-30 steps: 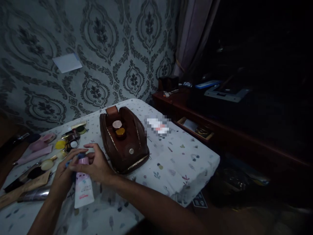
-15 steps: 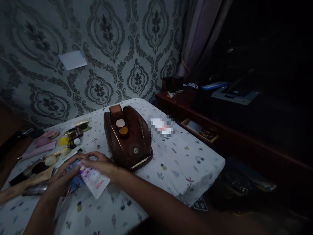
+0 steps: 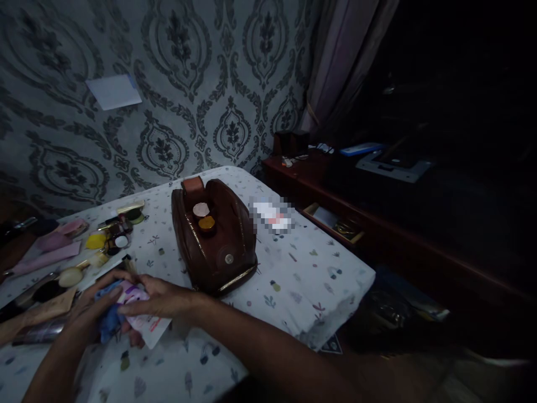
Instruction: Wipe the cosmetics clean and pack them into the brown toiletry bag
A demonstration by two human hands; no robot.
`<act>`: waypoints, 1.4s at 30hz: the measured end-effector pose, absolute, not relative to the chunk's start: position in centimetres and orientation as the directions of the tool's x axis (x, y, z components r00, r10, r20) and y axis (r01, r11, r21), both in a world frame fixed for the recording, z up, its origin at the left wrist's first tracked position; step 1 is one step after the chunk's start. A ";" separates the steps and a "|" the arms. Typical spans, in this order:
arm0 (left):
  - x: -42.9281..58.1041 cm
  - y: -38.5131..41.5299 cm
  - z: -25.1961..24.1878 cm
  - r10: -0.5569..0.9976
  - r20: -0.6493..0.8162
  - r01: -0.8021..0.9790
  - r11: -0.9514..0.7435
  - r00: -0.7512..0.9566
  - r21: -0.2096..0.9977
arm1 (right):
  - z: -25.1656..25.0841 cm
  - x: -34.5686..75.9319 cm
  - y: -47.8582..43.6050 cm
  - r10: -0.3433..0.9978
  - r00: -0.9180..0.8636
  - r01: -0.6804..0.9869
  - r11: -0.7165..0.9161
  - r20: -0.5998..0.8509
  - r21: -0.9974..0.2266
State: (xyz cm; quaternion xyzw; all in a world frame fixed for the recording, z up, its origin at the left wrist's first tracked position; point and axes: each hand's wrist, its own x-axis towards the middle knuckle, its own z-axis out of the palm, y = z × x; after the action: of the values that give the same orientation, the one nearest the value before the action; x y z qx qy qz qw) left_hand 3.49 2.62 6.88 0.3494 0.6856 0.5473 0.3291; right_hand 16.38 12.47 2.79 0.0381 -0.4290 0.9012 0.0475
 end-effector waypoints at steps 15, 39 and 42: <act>1.0 4.1 4.4 0.893 0.141 0.566 0.142 -0.426 0.812 | 2.1 15.8 11.7 0.418 -0.895 0.076 0.484 0.154 -0.872; 1.8 3.5 7.3 0.719 0.324 0.630 0.201 -0.615 0.750 | 4.3 16.7 10.9 0.632 -0.775 0.125 0.162 0.006 -0.979; 2.3 3.0 7.5 0.654 0.275 0.532 0.229 -0.704 0.815 | 3.3 15.6 11.4 0.449 -0.866 0.072 -0.321 -0.219 -0.944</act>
State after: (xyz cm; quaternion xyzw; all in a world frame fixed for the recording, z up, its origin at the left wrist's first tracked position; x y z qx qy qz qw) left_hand 2.33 3.05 7.49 0.3794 0.7815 0.4913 0.0624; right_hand 15.56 11.40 3.25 -0.2287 -0.5699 0.7799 0.1207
